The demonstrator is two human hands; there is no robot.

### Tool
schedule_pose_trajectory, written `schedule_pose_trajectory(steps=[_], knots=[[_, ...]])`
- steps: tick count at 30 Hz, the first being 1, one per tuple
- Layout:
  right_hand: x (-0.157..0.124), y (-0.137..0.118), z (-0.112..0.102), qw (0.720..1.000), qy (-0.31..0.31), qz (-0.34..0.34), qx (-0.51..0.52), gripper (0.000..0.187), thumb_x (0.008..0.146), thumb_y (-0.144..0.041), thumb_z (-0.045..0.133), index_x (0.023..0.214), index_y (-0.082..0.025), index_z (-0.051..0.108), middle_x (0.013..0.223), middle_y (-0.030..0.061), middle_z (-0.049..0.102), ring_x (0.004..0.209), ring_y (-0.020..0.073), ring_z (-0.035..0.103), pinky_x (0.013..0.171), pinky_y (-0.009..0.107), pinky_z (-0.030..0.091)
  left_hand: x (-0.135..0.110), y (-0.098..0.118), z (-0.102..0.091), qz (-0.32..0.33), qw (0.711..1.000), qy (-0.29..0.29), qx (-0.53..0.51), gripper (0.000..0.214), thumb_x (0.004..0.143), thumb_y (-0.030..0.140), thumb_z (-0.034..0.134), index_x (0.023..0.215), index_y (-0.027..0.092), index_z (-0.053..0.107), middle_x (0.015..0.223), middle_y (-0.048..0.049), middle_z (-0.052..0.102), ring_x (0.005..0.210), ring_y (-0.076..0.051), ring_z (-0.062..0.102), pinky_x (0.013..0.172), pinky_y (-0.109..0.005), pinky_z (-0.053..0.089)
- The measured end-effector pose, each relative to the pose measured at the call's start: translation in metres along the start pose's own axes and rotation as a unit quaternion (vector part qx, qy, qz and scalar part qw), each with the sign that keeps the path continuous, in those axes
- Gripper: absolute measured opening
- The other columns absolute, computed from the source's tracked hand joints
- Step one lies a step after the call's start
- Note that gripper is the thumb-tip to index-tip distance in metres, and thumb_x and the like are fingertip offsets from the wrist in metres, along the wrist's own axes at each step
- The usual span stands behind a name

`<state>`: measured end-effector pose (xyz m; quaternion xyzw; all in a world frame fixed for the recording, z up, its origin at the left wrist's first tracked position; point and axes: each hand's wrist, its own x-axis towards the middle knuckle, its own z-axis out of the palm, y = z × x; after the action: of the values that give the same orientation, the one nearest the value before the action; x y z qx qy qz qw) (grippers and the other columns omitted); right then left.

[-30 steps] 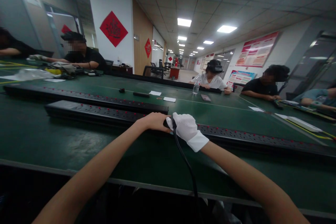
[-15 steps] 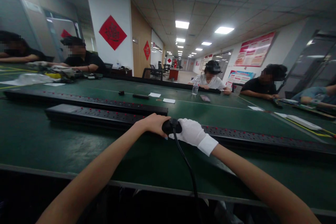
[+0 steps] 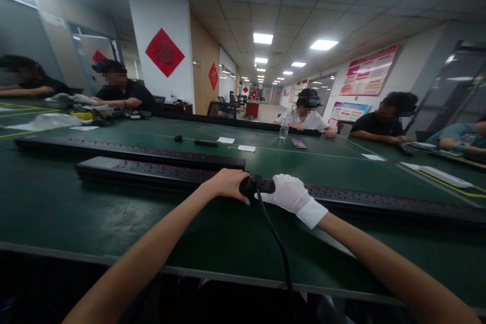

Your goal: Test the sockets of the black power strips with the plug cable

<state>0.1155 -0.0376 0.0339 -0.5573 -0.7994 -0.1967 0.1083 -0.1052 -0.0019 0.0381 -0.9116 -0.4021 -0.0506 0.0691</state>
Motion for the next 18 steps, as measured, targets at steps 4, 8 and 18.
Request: schedule_pose_trajectory(steps=[4,8,18], knots=[[-0.007,0.014,-0.001,1.000,-0.003,0.005,-0.016,0.077,0.066,-0.082,0.026,0.082,-0.014,0.059,0.079,0.0116,0.061,0.069,0.0219,0.059,0.059,0.030,0.040,0.005,0.016,0.005,0.015,0.999,0.037,0.028,0.082,0.065,0.075,0.043,0.123,0.018,0.040,0.110,-0.0111,0.057,0.096,-0.027,0.055,0.074,-0.035,0.042],[-0.012,0.026,-0.002,1.000,-0.008,0.003,-0.020,0.076,0.068,-0.081,0.024,0.082,-0.015,0.059,0.080,0.0109,0.061,0.068,0.0208,0.058,0.059,0.029,0.039,0.008,0.027,0.008,0.017,0.997,0.063,0.044,0.082,0.067,0.074,0.041,0.126,0.016,0.037,0.110,-0.0125,0.056,0.097,-0.028,0.055,0.077,-0.036,0.041],[-0.019,0.034,-0.004,1.000,-0.017,-0.009,0.017,0.070,0.076,-0.074,0.021,0.093,-0.017,0.058,0.086,0.0102,0.062,0.078,0.0219,0.058,0.066,0.030,0.039,0.007,0.026,0.008,0.026,0.997,0.062,0.033,0.081,0.069,0.072,0.042,0.127,0.017,0.035,0.114,-0.0117,0.054,0.098,-0.027,0.054,0.080,-0.036,0.039]])
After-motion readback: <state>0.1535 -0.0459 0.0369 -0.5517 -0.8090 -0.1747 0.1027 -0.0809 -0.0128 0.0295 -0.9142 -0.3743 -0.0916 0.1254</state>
